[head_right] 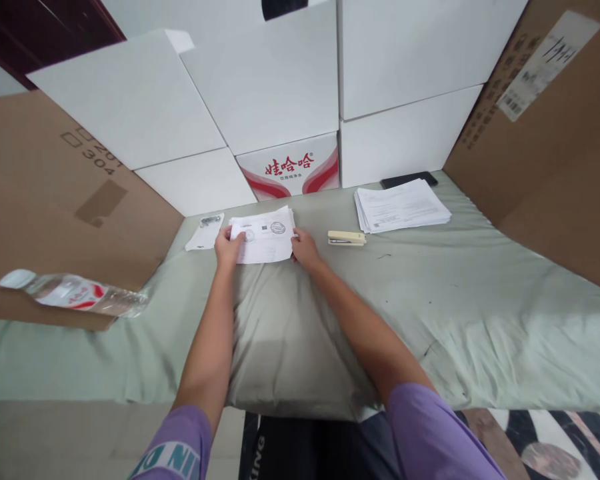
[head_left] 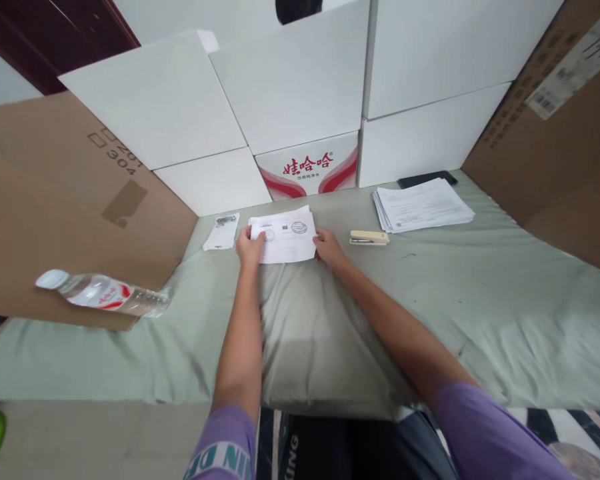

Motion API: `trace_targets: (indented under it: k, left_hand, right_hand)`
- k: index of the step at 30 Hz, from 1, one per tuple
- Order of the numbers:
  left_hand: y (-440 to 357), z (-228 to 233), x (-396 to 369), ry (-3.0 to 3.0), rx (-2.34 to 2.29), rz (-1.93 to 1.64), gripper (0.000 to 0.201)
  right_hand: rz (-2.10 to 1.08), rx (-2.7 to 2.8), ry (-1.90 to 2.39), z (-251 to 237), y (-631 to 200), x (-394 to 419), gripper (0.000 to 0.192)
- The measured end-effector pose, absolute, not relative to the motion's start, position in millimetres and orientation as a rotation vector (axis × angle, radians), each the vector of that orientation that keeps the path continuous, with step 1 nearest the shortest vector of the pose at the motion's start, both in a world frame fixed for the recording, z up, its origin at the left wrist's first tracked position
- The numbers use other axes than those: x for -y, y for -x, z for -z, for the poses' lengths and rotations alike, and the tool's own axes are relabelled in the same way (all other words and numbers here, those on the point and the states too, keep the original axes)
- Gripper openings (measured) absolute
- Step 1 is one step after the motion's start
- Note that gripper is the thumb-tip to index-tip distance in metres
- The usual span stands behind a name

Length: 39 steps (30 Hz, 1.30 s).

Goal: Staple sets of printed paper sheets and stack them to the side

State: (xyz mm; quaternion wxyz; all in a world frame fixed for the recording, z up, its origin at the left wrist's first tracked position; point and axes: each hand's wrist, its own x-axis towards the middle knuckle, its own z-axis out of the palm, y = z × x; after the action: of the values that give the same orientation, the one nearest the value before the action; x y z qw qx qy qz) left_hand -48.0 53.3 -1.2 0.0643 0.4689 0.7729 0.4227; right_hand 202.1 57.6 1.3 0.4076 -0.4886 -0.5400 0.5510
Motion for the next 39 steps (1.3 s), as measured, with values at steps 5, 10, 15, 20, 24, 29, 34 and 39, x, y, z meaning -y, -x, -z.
trace_targets:
  k: [5,10,15,20,24,29,34,39]
  left_hand:
    - [39,-10,-47,-1.395,-2.370,-1.280,0.027]
    - [25,-19,-39,-1.516,-2.454,-1.304,0.013]
    - [20,-28,-36,-1.676,-2.326,-1.311,0.006]
    - [14,-37,-30,-1.867,-2.335,-1.313,0.006]
    - [10,-46,-25,-2.010,-2.338,-1.376,0.003]
    - [10,-53,-22,-2.090,-2.342,-1.469,0.002]
    - [12,-52,-24,-1.929,-2.189,-1.510,0.008]
    - [15,-67,-23,-1.810,-1.830,-1.680,0.028]
  right_hand:
    - [-1.377,1.390,1.228,1,-202,-59,0.041]
    - [-1.399,1.326,1.202,-3,-204,-55,0.050]
    - [-1.401,1.320,1.202,-9,-205,-51,0.059]
    - [-1.399,1.307,1.213,-8,-204,-51,0.063]
    - [-1.382,1.294,1.217,-8,-204,-51,0.066]
    - [-1.322,1.312,1.274,-3,-202,-54,0.056]
    - [-1.276,1.335,1.302,5,-200,-58,0.036]
    - [-1.077,1.355,1.207,1,-209,-62,0.036]
